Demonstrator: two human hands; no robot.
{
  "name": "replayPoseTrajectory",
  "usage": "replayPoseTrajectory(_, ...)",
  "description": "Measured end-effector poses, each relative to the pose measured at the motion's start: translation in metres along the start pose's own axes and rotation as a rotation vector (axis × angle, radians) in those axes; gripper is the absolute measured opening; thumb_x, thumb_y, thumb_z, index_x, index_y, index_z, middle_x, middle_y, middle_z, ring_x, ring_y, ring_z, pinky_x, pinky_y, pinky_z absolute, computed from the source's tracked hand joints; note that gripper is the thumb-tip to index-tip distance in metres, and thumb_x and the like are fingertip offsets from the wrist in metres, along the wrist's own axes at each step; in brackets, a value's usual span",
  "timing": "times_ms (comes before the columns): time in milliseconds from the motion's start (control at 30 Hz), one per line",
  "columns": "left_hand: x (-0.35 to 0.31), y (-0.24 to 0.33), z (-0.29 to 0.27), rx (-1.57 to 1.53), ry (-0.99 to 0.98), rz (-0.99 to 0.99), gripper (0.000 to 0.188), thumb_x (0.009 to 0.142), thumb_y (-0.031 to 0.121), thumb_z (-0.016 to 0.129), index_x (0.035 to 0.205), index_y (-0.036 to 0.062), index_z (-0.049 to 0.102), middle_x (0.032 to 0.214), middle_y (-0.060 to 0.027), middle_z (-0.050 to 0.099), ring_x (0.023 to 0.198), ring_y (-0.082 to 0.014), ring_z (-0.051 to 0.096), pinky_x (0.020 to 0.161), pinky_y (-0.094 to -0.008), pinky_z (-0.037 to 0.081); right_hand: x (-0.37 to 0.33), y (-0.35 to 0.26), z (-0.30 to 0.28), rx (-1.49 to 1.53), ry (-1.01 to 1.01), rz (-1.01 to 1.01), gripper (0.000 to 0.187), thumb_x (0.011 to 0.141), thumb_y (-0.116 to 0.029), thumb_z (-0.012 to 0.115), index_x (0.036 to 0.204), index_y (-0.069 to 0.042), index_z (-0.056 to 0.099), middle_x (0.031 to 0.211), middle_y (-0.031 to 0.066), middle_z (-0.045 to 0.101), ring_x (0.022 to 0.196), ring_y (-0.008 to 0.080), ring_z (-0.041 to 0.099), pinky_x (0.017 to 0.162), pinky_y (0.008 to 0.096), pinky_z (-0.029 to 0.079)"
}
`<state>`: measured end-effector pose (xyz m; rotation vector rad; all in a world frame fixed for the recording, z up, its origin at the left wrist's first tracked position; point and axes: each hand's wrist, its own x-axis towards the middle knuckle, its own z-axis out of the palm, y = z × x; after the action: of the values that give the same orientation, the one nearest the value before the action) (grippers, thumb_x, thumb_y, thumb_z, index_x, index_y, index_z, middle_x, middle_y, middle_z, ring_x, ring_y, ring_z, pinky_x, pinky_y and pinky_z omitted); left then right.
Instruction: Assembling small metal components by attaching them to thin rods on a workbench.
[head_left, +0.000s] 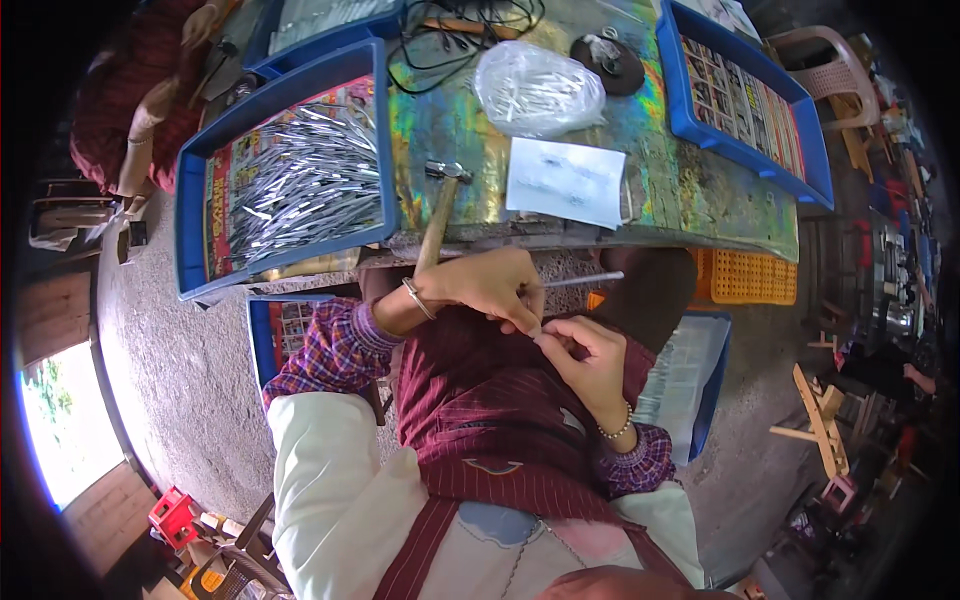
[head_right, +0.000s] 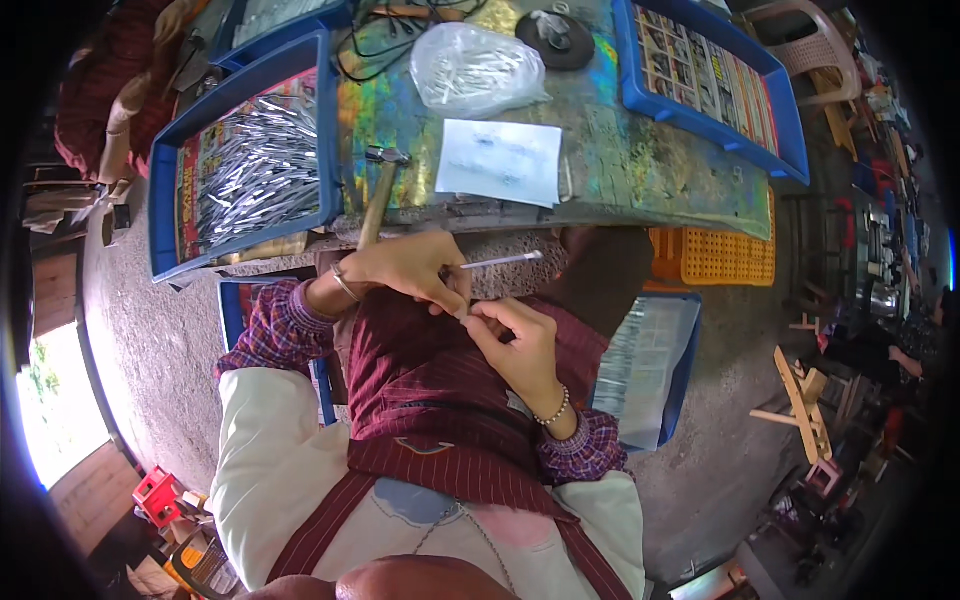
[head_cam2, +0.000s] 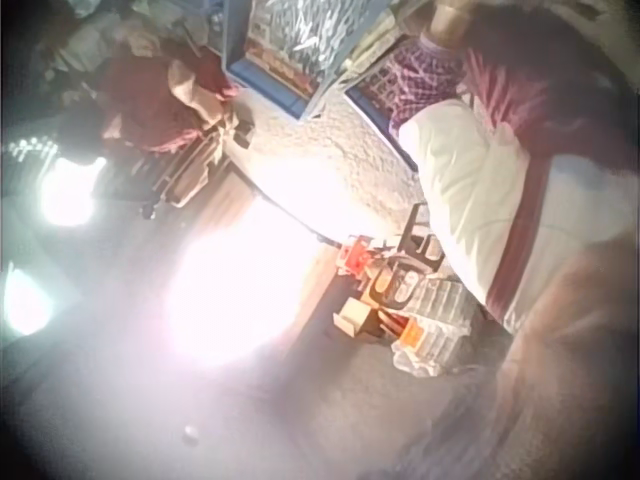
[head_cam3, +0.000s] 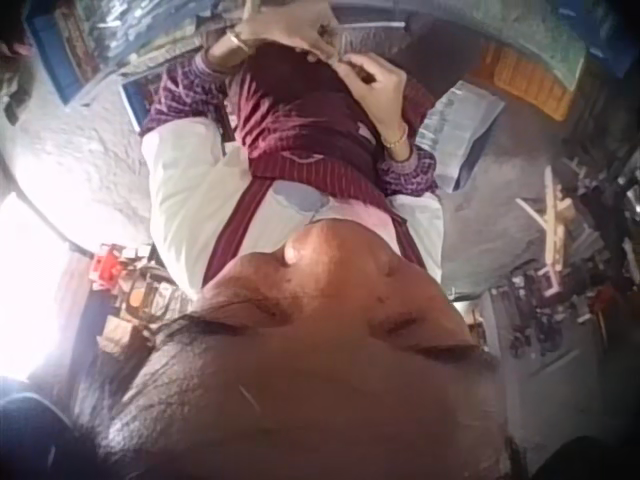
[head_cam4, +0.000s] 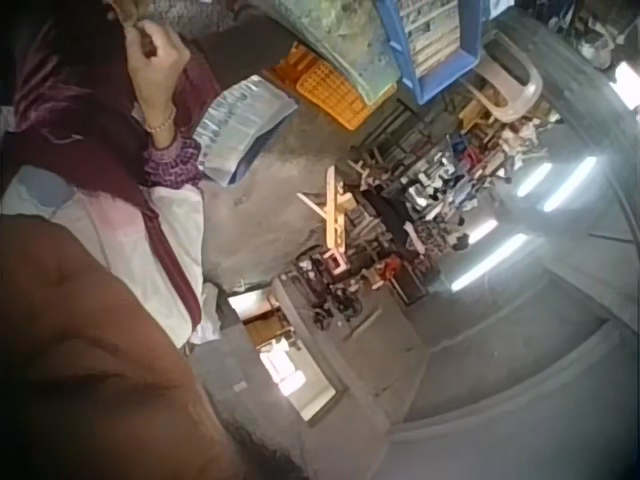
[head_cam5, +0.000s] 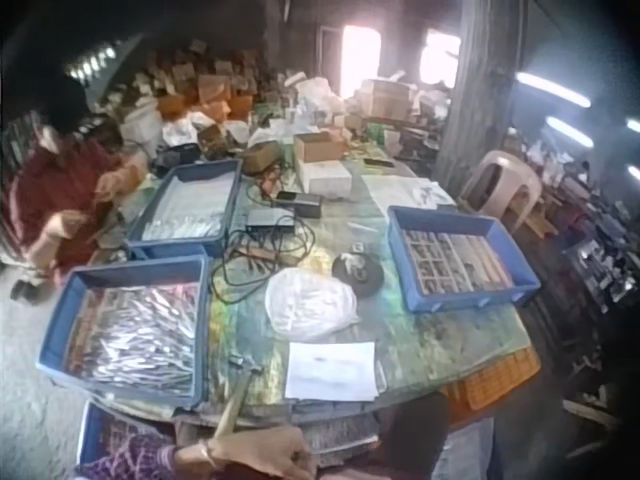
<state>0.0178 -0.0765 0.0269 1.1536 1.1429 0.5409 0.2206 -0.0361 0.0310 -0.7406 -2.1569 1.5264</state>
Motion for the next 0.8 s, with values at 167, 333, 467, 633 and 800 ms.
replayPoseTrajectory(167,0.0,-0.006,0.005,0.043,-0.001,0.11,0.014,0.071,0.017,0.068,0.07,0.0032,0.066,0.054,-0.0014,0.06,0.046,-0.0068,0.053,0.043,-0.0225,0.039,-0.002,0.005,-0.003,0.114,-0.04,0.108,0.013,0.073,-0.002,0.068,0.085,0.002,0.063,0.071,0.0059,0.061,0.058,0.0076,0.056,0.052,0.0193,0.043)
replayPoseTrajectory(333,-0.016,0.011,-0.018,0.076,0.404,0.293,0.014,0.073,0.016,0.068,0.078,0.0022,0.067,0.063,-0.0027,0.064,0.055,-0.0062,0.056,0.05,-0.0224,0.043,0.029,-0.01,-0.028,0.024,0.0,0.049,0.01,0.078,-0.005,0.063,0.087,0.001,0.064,0.078,0.0058,0.062,0.063,0.0084,0.057,0.055,0.0196,0.043)
replayPoseTrajectory(467,-0.014,0.031,-0.075,0.307,0.807,0.248,0.018,0.074,0.022,0.064,0.08,0.0049,0.068,0.067,-0.0091,0.064,0.058,-0.0138,0.06,0.058,-0.0279,0.047,0.08,-0.026,-0.051,-0.271,0.043,-0.193,0.011,0.077,-0.001,0.061,0.088,0.001,0.063,0.078,0.0068,0.062,0.061,0.0099,0.056,0.053,0.0204,0.042)
replayPoseTrajectory(633,0.028,0.015,-0.176,0.556,1.0,0.188,0.024,0.07,0.027,0.065,0.085,0.0077,0.069,0.072,-0.0095,0.066,0.055,-0.0178,0.057,0.058,-0.0288,0.046,0.173,-0.018,-0.049,-0.488,0.005,-0.5,0.018,0.078,-0.003,0.058,0.095,-0.001,0.061,0.091,0.0131,0.063,0.082,0.031,0.06,0.075,0.0368,0.047)
replayPoseTrajectory(800,0.023,-0.012,-0.208,0.343,0.962,0.028,0.026,0.068,0.022,0.067,0.088,0.0057,0.068,0.069,-0.0053,0.065,0.04,-0.0098,0.05,0.044,-0.0233,0.041,0.229,0.026,-0.052,-0.653,-0.049,-0.529,0.017,0.077,-0.004,0.057,0.093,0.0,0.062,0.095,0.0122,0.062,0.085,0.0333,0.058,0.076,0.0372,0.046)
